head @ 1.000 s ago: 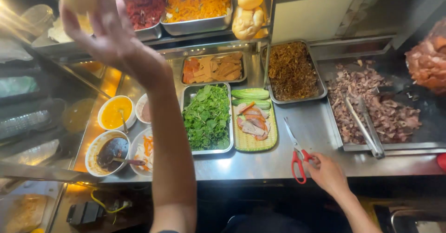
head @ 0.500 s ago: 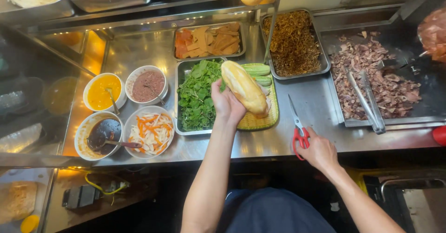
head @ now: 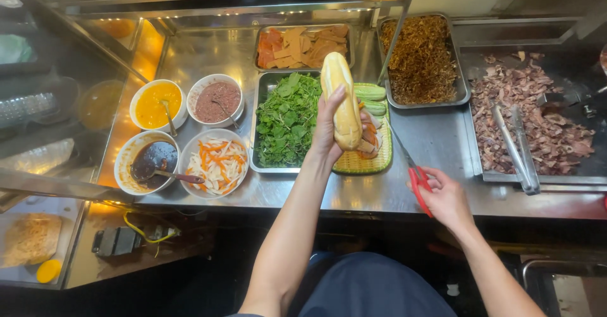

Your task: Preparing a sandwich by cutting the bread, spreading pate and sauces, and adding various fillings.

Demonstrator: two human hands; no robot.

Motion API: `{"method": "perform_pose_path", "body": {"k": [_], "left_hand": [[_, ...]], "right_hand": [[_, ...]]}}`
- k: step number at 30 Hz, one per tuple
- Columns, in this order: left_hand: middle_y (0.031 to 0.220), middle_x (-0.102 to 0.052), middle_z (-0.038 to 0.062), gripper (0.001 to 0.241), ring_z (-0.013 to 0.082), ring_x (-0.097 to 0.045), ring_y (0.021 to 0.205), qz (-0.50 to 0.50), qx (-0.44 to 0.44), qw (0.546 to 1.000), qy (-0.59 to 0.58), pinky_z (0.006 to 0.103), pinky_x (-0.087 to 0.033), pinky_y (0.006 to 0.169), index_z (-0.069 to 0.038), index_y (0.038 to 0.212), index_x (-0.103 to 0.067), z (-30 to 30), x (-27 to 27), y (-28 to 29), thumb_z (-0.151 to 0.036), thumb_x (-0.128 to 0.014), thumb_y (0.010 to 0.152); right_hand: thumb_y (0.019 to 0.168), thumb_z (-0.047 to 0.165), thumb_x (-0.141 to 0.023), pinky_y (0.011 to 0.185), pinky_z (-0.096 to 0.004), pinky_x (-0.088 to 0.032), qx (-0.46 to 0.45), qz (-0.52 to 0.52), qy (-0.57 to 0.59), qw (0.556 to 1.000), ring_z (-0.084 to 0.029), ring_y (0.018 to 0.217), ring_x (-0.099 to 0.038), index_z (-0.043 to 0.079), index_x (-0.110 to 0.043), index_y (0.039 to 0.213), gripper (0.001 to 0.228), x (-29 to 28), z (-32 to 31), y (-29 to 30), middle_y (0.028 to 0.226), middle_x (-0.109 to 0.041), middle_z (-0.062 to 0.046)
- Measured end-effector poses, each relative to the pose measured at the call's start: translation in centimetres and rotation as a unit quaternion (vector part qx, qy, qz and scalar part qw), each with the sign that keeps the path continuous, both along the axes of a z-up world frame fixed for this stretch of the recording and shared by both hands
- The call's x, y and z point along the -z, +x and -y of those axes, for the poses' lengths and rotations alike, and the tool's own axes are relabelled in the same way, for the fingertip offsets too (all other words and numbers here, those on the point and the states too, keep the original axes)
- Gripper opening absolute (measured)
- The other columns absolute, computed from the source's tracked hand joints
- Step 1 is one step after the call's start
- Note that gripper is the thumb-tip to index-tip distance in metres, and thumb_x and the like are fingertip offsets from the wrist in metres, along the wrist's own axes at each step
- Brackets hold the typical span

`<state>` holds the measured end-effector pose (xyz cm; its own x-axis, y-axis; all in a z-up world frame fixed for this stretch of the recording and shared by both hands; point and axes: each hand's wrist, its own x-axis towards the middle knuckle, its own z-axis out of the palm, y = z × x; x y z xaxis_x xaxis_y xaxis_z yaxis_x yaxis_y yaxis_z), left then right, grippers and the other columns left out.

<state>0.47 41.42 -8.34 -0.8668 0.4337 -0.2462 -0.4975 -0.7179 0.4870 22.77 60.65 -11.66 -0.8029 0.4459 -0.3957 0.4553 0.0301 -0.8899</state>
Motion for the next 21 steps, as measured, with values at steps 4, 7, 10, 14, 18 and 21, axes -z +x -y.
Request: {"method": "perform_pose_path", "body": {"k": [4,7,10,14,18,21], "left_hand": [[0.108,-0.062,0.021,0.078,0.0362,-0.073,0.079,-0.024,0.006,0.999,-0.034,0.0515,-0.065,0.056,-0.012,0.138,-0.035,0.2,-1.8,1.8,-0.041,-0.084,0.084],[0.109,-0.062,0.024,0.083,0.0375,-0.073,0.082,-0.031,-0.003,0.997,-0.066,0.0523,-0.065,0.063,-0.007,0.141,-0.035,0.3,-3.6,3.9,-0.04,-0.084,0.084],[0.125,-0.052,0.025,0.089,0.0398,-0.063,0.104,-0.046,-0.007,0.993,-0.112,0.0561,-0.056,0.085,-0.007,0.146,-0.035,0.3,-5.8,5.9,-0.041,-0.085,0.08],[0.147,-0.035,0.027,0.099,0.0367,-0.051,0.129,-0.085,0.047,0.986,-0.134,0.0478,-0.048,0.104,-0.003,0.158,-0.029,-0.1,-5.6,7.5,-0.022,-0.083,0.077],[0.148,-0.037,0.026,0.1,0.0333,-0.052,0.13,-0.121,0.084,0.977,-0.152,0.0422,-0.05,0.104,-0.003,0.159,-0.028,-1.0,-4.8,8.7,-0.014,-0.084,0.076],[0.143,-0.047,0.026,0.1,0.0302,-0.055,0.128,-0.15,0.127,0.967,-0.161,0.0398,-0.052,0.103,-0.004,0.157,-0.034,-2.0,-4.1,9.8,-0.007,-0.087,0.073]], "right_hand": [[0.083,0.036,-0.077,0.089,-0.043,-0.058,-0.053,0.13,0.371,0.918,-0.031,0.102,-0.074,0.023,-0.068,0.139,0.058,5.7,-3.1,1.1,0.102,-0.077,-0.01],[0.087,0.027,-0.073,0.093,-0.049,-0.056,-0.072,0.104,0.443,0.888,-0.04,0.109,-0.07,0.015,-0.062,0.146,0.062,8.0,-3.8,1.8,0.113,-0.072,-0.019],[0.091,0.024,-0.068,0.098,-0.052,-0.054,-0.095,0.101,0.483,0.865,-0.042,0.116,-0.065,0.012,-0.057,0.151,0.062,7.0,-3.5,1.7,0.123,-0.068,-0.021],[0.092,0.054,-0.059,0.097,-0.056,-0.055,-0.16,0.236,0.451,0.846,-0.04,0.123,-0.064,0.027,-0.057,0.15,0.063,8.6,-6.4,0.3,0.134,-0.067,-0.009],[0.091,0.049,-0.072,0.101,-0.045,-0.054,-0.082,0.099,0.297,0.946,-0.03,0.126,-0.064,0.016,-0.06,0.147,0.066,-2.9,-2.3,-2.2,0.133,-0.07,-0.015],[0.092,0.012,-0.059,0.098,-0.051,-0.052,-0.042,-0.157,-0.124,0.979,-0.042,0.129,-0.056,0.017,-0.009,0.167,0.09,-10.3,0.4,-3.8,0.152,-0.044,-0.03]]}}
